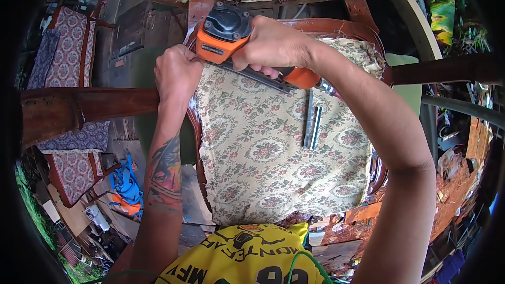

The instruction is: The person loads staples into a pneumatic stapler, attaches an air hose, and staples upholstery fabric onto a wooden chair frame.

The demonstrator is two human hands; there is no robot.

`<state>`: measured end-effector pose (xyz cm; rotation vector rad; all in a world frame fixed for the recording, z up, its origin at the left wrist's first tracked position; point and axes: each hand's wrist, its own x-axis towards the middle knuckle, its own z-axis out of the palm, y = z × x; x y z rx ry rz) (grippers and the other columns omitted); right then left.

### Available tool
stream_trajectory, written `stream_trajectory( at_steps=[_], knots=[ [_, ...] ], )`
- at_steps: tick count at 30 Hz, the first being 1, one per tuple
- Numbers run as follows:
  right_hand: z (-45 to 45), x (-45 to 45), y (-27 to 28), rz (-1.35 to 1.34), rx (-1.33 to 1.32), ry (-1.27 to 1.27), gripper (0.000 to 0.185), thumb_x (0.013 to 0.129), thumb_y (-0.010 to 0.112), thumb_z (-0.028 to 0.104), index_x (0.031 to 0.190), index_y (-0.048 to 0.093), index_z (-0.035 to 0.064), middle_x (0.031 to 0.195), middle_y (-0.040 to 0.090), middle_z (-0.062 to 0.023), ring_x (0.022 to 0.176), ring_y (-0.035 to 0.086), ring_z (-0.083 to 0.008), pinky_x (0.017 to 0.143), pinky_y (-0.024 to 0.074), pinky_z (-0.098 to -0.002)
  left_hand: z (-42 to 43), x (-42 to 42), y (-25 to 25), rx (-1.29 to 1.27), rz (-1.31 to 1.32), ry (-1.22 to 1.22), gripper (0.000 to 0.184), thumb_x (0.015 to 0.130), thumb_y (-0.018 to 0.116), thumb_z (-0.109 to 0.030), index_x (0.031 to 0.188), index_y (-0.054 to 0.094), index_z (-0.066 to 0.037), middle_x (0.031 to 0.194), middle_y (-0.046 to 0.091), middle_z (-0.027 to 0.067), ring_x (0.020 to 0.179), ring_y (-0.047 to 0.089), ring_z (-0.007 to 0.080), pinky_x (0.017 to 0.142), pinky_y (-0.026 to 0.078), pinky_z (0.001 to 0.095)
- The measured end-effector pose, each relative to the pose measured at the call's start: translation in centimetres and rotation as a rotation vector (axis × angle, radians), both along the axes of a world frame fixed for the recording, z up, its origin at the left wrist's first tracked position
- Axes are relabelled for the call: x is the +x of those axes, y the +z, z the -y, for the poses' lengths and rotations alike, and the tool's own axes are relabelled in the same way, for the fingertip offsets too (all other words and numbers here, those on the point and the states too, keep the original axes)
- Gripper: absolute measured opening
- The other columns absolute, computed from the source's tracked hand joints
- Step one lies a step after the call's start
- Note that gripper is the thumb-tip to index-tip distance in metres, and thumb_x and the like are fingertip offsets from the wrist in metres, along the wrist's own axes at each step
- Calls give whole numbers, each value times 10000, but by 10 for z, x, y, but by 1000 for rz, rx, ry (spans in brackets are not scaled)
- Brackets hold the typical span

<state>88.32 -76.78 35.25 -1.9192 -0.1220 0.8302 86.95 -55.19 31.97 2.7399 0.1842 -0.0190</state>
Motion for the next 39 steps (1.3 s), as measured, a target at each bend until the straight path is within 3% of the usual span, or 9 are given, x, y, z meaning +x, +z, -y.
stream_trajectory(
  at_steps=[5, 6, 14, 24, 26, 30, 33, 36, 39],
  knots=[
    [-2, 3, 1, -19, -15, 61, 284, 772, 742, 150, 997, 666, -6, 636, 598, -18, 499, 569, -91, 464, 480, -250, 0, 0, -2, -24, 5, 10, 152, 764, 700, -98, 854, 744, 16, 874, 703, 290, 898, 697, 470, 836, 558, 510],
    [-1, 0, 3, 14, 23, 40, 235, 739, 681, 148, 884, 691, -37, 611, 595, -41, 484, 580, -125, 473, 515, -281, 0, 1, -2, -21, 3, 7, 152, 764, 700, -98, 854, 744, 16, 874, 703, 290, 898, 697, 470, 836, 558, 510],
    [0, 2, -2, 47, 1, 58, 295, 758, 689, 169, 970, 703, -36, 614, 608, -43, 489, 597, -125, 479, 528, -278, -3, 2, -10, 4, 18, 45, 175, 742, 806, -165, 807, 746, -15, 807, 732, 206, 818, 732, 376, 777, 552, 427],
    [1, 6, -15, 101, 12, 133, 337, 784, 675, 192, 1044, 680, -23, 603, 596, -36, 468, 594, -119, 478, 549, -275, -1, 4, -8, -31, -22, 57, 159, 734, 677, -78, 844, 753, 9, 855, 712, 279, 876, 716, 441, 838, 562, 478],
    [1, 8, -18, 106, -1, 156, 337, 789, 669, 189, 1052, 674, -22, 601, 591, -34, 466, 596, -118, 479, 553, -275, -3, 4, -12, 19, 27, 52, 152, 744, 800, -159, 784, 750, -21, 768, 728, 201, 761, 732, 346, 746, 544, 409],
    [3, 3, -9, 93, 2, 120, 254, 794, 673, 182, 932, 685, -30, 591, 576, -34, 463, 581, -127, 462, 524, -279, 0, 0, -5, -7, 18, 56, 164, 759, 806, -165, 792, 750, -14, 765, 728, 200, 774, 733, 353, 743, 542, 405],
    [7, -5, 5, 52, -36, 72, 197, 768, 693, 163, 793, 671, -31, 584, 582, -49, 466, 558, -135, 456, 479, -292, 5, -15, 2, -18, -67, 44, 161, 801, 745, -141, 844, 737, 13, 902, 730, 245, 936, 714, 425, 824, 574, 458],
    [18, -12, 9, 13, -42, 81, 178, 760, 705, 145, 831, 675, -16, 579, 587, -37, 456, 547, -121, 462, 475, -287, 6, -59, -19, 160, 285, -128, 85, 825, 711, -75, 842, 697, 7, 971, 737, 198, 1040, 700, 388, 927, 542, 470],
    [23, -21, 13, 10, -49, 47, 218, 777, 736, 144, 929, 689, -6, 588, 600, -30, 458, 547, -111, 464, 460, -292, 8, -91, -42, 335, 558, -282, 86, 830, 652, -19, 882, 710, -55, 1046, 745, 118, 1109, 686, 284, 1113, 363, 529]
  ],
)
